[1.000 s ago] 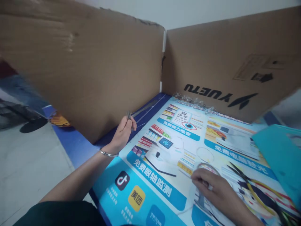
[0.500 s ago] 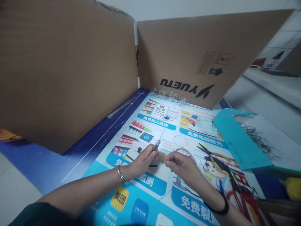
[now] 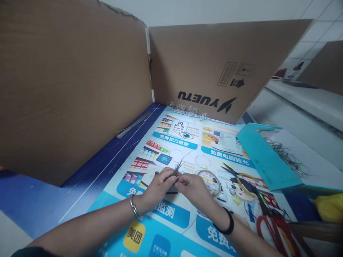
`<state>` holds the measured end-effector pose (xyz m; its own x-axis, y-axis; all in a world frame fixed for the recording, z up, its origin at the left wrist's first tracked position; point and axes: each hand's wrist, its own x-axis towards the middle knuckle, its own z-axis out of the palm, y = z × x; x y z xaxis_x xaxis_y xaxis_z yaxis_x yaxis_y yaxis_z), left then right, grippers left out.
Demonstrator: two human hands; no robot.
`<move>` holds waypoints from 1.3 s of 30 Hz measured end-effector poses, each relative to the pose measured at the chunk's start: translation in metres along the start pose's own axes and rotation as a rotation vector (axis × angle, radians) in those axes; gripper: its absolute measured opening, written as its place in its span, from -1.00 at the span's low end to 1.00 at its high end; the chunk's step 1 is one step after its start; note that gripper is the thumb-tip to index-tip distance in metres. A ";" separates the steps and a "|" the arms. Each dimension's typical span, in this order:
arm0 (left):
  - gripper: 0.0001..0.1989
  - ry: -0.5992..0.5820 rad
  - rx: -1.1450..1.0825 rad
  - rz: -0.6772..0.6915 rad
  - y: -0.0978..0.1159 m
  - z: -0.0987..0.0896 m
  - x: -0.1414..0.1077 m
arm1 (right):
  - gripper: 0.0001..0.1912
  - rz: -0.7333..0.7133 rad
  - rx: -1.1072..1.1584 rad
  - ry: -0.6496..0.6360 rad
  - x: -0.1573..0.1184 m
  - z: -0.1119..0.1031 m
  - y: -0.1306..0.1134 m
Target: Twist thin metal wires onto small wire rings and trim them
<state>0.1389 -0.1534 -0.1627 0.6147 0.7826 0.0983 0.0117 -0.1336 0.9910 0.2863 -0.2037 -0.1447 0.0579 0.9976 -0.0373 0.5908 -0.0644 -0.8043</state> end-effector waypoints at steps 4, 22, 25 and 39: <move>-0.83 0.033 -0.020 -0.057 -0.002 0.004 -0.003 | -0.75 0.003 -0.057 0.055 -0.001 0.007 0.000; -0.83 -0.032 0.043 0.039 0.003 0.008 -0.008 | -0.86 0.047 -0.144 0.092 -0.003 0.018 0.003; -0.84 -0.054 0.039 0.053 0.003 0.008 -0.008 | -0.91 0.064 -0.236 0.095 -0.003 0.016 0.001; -0.78 -0.034 -0.265 -0.084 0.003 0.000 -0.003 | -0.77 -0.221 0.031 0.017 -0.007 -0.007 0.008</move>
<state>0.1366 -0.1562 -0.1601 0.6467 0.7626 0.0162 -0.1402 0.0979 0.9853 0.2964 -0.2111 -0.1462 -0.0564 0.9869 0.1514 0.5655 0.1566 -0.8098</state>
